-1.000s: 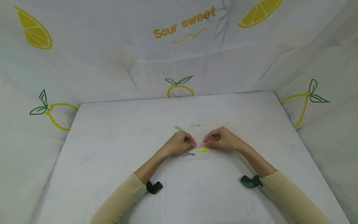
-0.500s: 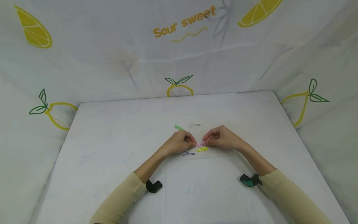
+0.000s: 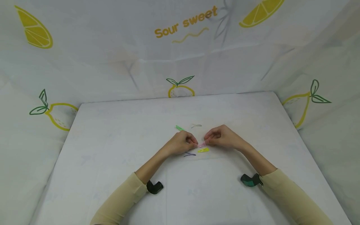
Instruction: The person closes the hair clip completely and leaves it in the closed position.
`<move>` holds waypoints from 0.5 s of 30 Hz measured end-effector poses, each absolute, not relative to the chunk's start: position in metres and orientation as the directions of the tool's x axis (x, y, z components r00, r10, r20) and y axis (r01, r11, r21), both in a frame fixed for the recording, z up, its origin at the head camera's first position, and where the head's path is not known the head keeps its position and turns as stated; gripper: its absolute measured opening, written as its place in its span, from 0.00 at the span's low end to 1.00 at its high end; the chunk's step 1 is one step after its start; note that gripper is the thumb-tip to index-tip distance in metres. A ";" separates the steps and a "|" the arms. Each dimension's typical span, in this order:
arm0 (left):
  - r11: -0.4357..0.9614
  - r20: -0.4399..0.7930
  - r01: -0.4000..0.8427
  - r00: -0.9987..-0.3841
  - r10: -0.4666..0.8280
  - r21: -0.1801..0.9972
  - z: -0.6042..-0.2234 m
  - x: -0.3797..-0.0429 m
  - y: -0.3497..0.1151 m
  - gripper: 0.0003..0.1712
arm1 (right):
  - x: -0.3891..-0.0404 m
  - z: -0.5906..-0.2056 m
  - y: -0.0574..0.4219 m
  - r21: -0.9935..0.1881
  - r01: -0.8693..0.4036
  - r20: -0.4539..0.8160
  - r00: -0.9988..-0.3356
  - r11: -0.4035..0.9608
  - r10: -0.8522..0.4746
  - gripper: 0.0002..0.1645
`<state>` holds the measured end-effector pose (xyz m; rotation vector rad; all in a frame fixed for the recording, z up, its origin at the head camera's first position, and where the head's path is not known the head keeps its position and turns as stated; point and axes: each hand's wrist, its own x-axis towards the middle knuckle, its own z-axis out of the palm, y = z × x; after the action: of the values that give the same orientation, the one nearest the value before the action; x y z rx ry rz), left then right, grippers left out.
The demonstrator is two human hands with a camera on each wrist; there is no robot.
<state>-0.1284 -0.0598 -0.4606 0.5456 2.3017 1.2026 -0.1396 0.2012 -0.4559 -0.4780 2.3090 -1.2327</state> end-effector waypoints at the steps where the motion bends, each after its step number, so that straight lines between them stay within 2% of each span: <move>1: 0.533 -0.231 0.122 -0.804 0.547 0.838 -0.460 -0.128 -0.060 0.06 | -0.140 -0.456 0.201 -0.841 -0.081 -0.243 -0.827 0.535 -0.507 0.10; 15: 0.543 -0.212 0.125 -0.830 0.515 0.831 -0.453 -0.135 -0.063 0.06 | -0.148 -0.457 0.196 -0.841 -0.098 -0.206 -0.851 0.533 -0.482 0.10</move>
<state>-0.1351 -0.0626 -0.4531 0.5202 2.3471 1.2145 -0.1484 0.1962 -0.4567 -0.4746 2.3582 -1.2557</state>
